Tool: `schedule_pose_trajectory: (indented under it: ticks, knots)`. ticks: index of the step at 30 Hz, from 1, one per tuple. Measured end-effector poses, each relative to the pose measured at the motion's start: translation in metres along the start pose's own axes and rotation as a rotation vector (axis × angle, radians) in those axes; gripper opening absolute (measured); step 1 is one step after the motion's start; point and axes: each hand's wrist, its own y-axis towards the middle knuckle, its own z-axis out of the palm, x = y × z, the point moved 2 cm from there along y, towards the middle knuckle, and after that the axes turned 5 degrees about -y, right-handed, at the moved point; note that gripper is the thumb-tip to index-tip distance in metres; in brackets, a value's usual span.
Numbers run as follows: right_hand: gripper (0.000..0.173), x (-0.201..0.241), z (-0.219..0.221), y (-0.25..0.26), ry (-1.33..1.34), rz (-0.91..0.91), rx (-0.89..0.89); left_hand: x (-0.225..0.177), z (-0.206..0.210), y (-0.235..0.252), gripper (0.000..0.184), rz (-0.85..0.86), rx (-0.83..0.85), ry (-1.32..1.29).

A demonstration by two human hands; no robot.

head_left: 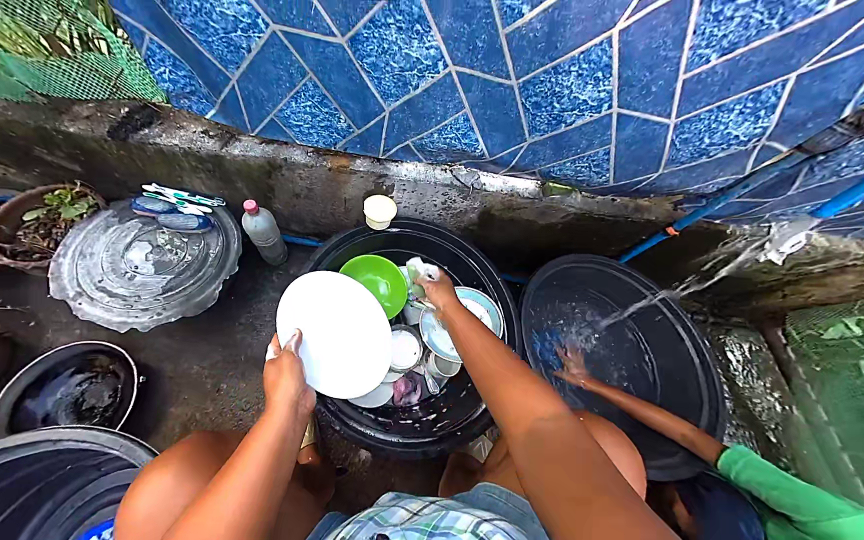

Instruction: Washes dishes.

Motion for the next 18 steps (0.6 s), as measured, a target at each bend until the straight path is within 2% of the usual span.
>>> schedule_pose_trajectory:
  ticks: [4, 8, 10, 13, 18]
  knots:
    - [0.055, 0.088, 0.008, 0.037, -0.554, -0.286, -0.03, -0.002, 0.009, -0.001, 0.044, -0.002, 0.037, 0.045]
    - [0.052, 0.145, 0.036, 0.073, -0.911, -0.333, -0.056, -0.003, 0.017, 0.003, 0.042, -0.045, 0.074, 0.071]
    - [0.041, 0.157, 0.053, 0.092, -1.025, -0.346, -0.002, -0.004, 0.018, 0.005, 0.04, -0.075, 0.071, 0.071]
    - [0.031, 0.161, 0.073, 0.112, -1.167, -0.248, 0.111, -0.006, 0.019, 0.011, 0.038, -0.127, 0.06, 0.074]
    - [0.032, 0.157, 0.092, 0.134, -1.349, -0.138, 0.22, -0.011, 0.018, 0.019, 0.038, -0.149, 0.048, 0.057]
